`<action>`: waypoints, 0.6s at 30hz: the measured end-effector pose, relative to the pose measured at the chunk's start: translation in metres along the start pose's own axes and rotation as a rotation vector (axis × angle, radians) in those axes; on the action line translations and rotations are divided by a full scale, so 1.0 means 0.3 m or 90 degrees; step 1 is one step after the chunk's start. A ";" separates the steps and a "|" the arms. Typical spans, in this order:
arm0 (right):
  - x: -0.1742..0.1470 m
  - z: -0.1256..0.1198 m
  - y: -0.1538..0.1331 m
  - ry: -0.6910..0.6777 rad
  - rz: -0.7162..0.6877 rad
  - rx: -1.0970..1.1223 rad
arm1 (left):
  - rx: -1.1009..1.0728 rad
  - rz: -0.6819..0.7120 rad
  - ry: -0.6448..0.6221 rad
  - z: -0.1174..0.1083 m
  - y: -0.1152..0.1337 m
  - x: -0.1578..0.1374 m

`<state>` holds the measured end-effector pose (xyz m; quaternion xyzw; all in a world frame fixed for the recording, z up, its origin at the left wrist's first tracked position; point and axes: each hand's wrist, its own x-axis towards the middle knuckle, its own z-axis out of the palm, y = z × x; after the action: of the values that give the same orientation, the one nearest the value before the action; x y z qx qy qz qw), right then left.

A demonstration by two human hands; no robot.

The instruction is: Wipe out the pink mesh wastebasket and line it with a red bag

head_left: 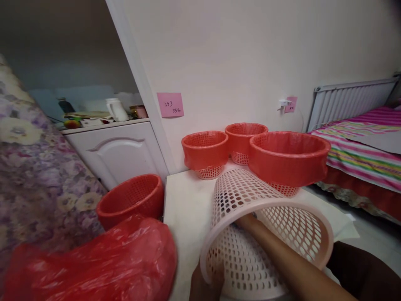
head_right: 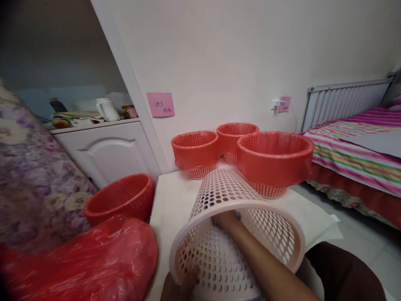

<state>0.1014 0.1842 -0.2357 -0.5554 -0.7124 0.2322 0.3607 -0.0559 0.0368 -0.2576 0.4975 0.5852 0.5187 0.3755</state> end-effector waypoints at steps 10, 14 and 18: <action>-0.083 0.033 0.038 -0.055 0.002 -0.075 | -0.019 0.030 -0.008 0.027 -0.114 0.010; -0.273 0.002 -0.002 -0.108 -0.049 -0.091 | -0.063 0.023 -0.006 0.030 -0.089 0.011; -0.455 -0.033 -0.028 -0.188 -0.087 -0.055 | -0.060 0.008 -0.034 0.024 -0.031 -0.004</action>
<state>0.1204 0.0504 -0.2583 -0.4806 -0.8031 0.2551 0.2429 -0.0505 0.0376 -0.2682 0.4964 0.5466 0.5346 0.4110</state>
